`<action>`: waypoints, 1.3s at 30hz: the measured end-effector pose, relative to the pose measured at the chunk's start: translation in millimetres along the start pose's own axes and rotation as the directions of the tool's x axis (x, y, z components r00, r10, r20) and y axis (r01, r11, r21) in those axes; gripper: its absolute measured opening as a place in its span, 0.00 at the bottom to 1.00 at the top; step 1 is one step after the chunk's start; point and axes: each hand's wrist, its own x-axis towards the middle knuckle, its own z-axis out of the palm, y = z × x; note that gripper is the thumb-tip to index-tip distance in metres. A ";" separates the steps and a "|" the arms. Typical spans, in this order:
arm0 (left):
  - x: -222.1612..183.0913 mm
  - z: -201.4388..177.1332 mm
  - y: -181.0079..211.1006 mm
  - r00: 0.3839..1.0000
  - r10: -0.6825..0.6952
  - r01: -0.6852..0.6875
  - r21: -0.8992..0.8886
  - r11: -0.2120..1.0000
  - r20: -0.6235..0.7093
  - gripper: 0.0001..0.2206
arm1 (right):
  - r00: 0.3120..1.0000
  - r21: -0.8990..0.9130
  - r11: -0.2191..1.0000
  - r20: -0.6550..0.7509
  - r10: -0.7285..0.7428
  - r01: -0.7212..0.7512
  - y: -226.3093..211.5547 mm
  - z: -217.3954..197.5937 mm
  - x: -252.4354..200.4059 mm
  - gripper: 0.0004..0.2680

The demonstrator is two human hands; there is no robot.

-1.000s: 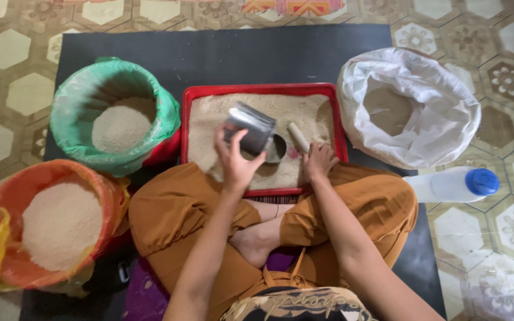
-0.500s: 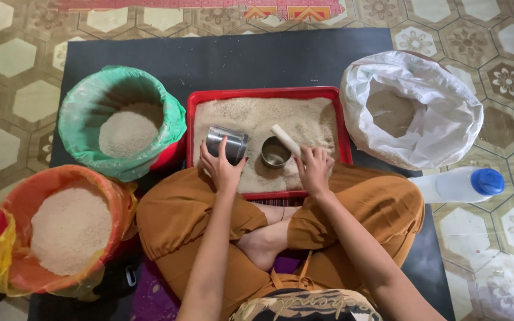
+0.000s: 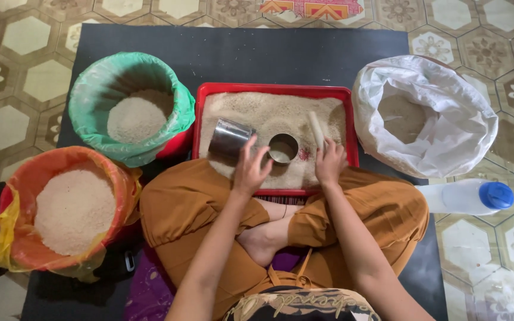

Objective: Scooping rice from a central tray using metal cups and pouring it into various bags and buckets.

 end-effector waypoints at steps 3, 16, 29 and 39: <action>-1.0 -16.8 47.5 0.966 -0.133 0.124 0.053 0.991 0.223 0.19 | 0.970 0.083 0.967 0.058 0.235 -0.240 48.0 52.6 5.8 0.15; -1.2 -8.1 29.7 0.940 -0.310 0.330 -0.134 0.935 0.145 0.19 | 0.988 0.058 0.998 0.148 -0.048 0.039 -6.0 -2.4 -34.7 0.17; 84.7 -226.6 37.0 0.563 -0.808 -0.076 -0.963 -0.259 0.173 0.34 | 0.991 0.160 0.980 0.051 -0.126 0.116 -15.1 -9.2 -36.4 0.21; 87.1 -281.6 1.6 0.558 -0.774 -0.254 -0.826 -0.503 0.299 0.25 | 0.992 0.177 0.977 0.033 -0.125 0.118 -10.9 -7.1 -36.5 0.21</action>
